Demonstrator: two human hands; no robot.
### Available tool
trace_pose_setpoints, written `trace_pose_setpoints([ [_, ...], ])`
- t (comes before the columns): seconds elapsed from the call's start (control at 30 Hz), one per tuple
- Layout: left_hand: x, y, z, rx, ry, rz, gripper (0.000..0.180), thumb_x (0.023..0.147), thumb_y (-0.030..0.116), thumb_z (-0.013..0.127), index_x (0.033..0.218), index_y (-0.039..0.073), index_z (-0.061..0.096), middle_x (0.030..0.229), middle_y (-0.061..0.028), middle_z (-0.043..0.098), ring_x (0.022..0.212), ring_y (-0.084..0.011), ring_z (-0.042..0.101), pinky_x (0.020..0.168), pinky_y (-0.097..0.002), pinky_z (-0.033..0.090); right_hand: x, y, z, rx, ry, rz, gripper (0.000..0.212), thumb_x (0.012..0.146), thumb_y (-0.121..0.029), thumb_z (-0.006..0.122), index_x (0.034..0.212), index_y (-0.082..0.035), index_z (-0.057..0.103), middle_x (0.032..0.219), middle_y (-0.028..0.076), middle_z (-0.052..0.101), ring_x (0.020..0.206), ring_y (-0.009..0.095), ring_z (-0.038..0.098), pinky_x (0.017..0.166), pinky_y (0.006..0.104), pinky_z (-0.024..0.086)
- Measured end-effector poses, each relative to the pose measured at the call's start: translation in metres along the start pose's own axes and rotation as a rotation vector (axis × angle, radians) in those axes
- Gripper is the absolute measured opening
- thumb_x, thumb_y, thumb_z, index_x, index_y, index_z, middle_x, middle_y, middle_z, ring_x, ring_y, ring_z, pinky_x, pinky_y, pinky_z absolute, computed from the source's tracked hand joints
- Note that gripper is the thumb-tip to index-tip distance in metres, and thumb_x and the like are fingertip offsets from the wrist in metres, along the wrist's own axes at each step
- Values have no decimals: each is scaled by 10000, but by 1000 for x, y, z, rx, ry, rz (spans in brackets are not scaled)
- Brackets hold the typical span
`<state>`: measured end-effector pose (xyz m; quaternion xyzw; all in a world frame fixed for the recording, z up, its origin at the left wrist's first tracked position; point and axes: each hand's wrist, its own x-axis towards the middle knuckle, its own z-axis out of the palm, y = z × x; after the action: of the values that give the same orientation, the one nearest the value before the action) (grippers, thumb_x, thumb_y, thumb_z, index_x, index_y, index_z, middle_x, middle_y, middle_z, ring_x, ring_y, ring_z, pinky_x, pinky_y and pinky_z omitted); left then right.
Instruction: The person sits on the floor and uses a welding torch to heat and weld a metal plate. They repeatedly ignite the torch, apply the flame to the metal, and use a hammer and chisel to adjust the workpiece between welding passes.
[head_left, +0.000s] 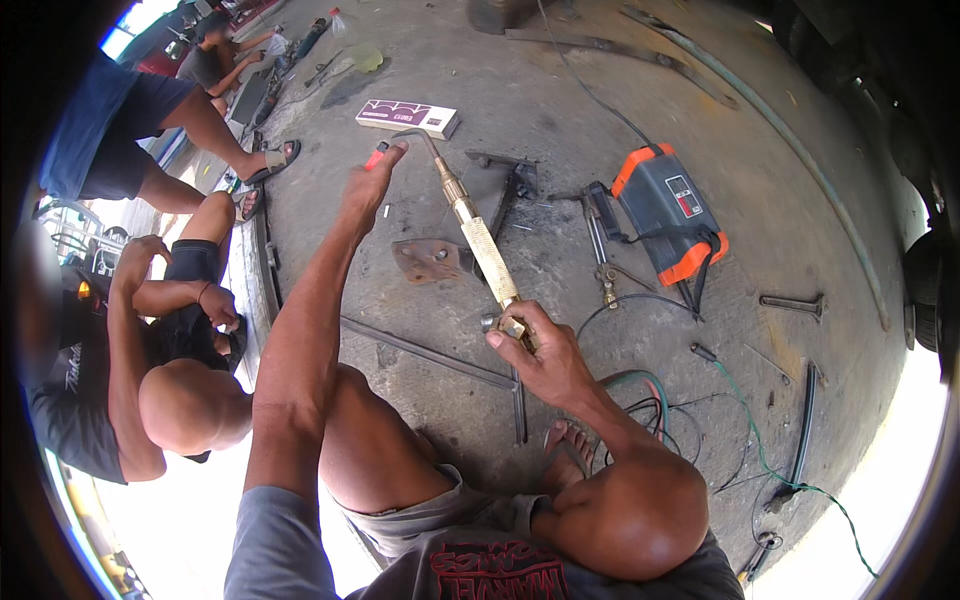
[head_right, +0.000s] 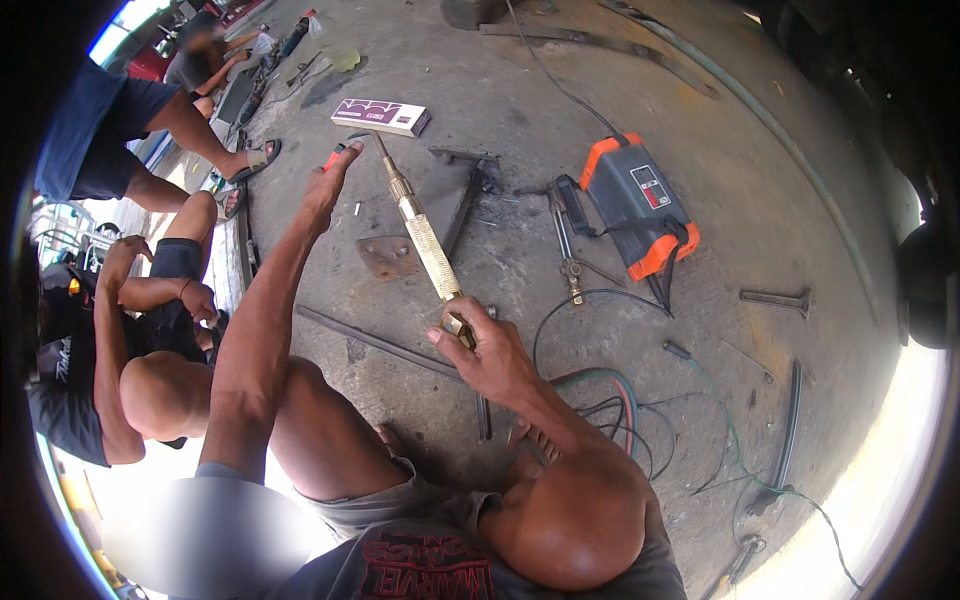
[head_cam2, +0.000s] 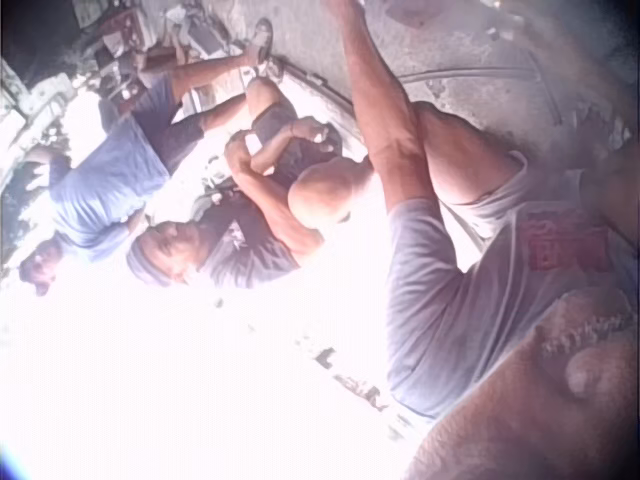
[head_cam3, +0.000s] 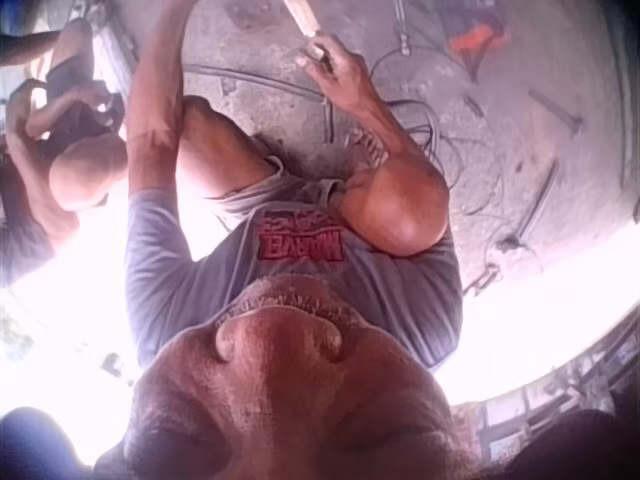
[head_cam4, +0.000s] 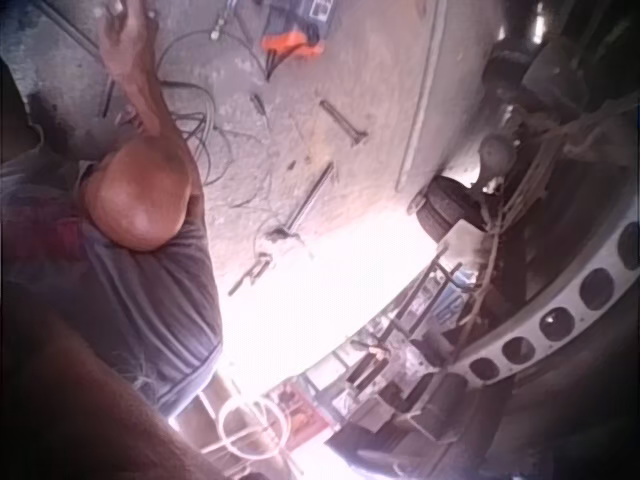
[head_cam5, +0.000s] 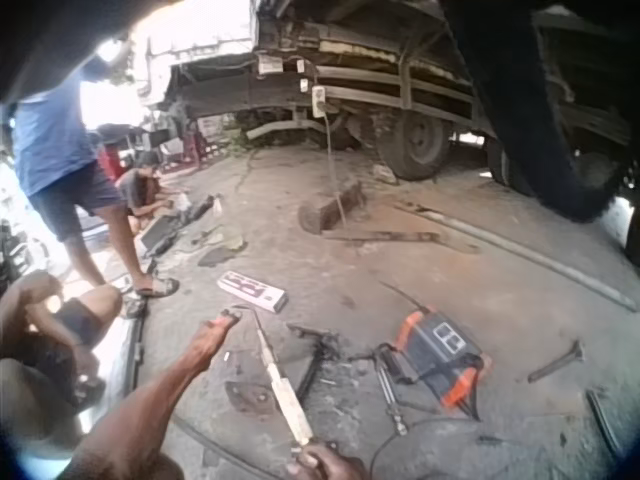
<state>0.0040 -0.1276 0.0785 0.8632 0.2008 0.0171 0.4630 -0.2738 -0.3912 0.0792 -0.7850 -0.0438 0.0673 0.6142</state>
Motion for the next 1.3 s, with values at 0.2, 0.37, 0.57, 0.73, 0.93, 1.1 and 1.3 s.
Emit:
trace_pose_setpoints([
  [0.2, 25, -25, -26, -17, -176, -29, 999, 776, 611, 804, 1354, -163, 548, 1168, -254, 650, 1096, -375, 617, 968, -541, 477, 4, -6, 5, 28, -1, 1, 365, 1025, -356, 731, 1198, -68, 588, 768, 130, 669, 671, 213, 660, 625, 408, 514],
  [0.37, 0, -1, -16, 86, -238, -20, 950, 788, 580, 800, 1345, -154, 567, 1240, -268, 647, 1189, -378, 599, 1046, -531, 445, 4, 0, 2, 24, 15, 15, 373, 1024, -372, 729, 1200, -73, 592, 778, 125, 677, 686, 215, 675, 632, 406, 521],
  [0.57, -5, 5, -17, 10, -87, 50, 900, 769, 646, 820, 1146, -152, 642, 1113, -242, 677, 1057, -325, 642, 920, -479, 494, 4, -1, 3, 23, 2, 10, 375, 1023, -370, 730, 1194, -67, 591, 790, 119, 673, 691, 223, 671, 637, 410, 521],
  [0.73, 2, -5, -17, 75, -66, 16, 783, 780, 592, 825, 1062, -116, 647, 954, -168, 655, 895, -271, 632, 788, -444, 503, 4, 1, 4, 12, -4, -24, 354, 1028, -350, 732, 1189, -69, 590, 790, 90, 658, 684, 174, 634, 619, 379, 502],
  [0.93, 9, -13, -27, 115, -330, -20, 831, 751, 558, 833, 1190, -103, 583, 957, -125, 571, 887, -247, 566, 758, -412, 462, 5, -1, 3, 31, -15, 16, 399, 1023, -398, 731, 1191, -64, 589, 775, 135, 655, 679, 218, 658, 630, 411, 517],
  [1.1, -2, 0, -13, 60, -209, 2, 1116, 737, 681, 809, 1370, -193, 521, 1226, -285, 624, 1139, -371, 609, 955, -511, 477, 5, 1, 1, 30, -11, 19, 404, 1020, -396, 733, 1214, -70, 596, 768, 134, 652, 676, 221, 654, 636, 419, 519],
  [1.3, 9, -10, -17, 59, -72, 20, 1289, 710, 845, 743, 1383, -228, 499, 1205, -297, 629, 1089, -378, 623, 902, -500, 482, 6, -2, 4, 11, -36, 20, 421, 1014, -381, 737, 1237, -53, 597, 774, 145, 656, 675, 236, 645, 642, 421, 511],
])
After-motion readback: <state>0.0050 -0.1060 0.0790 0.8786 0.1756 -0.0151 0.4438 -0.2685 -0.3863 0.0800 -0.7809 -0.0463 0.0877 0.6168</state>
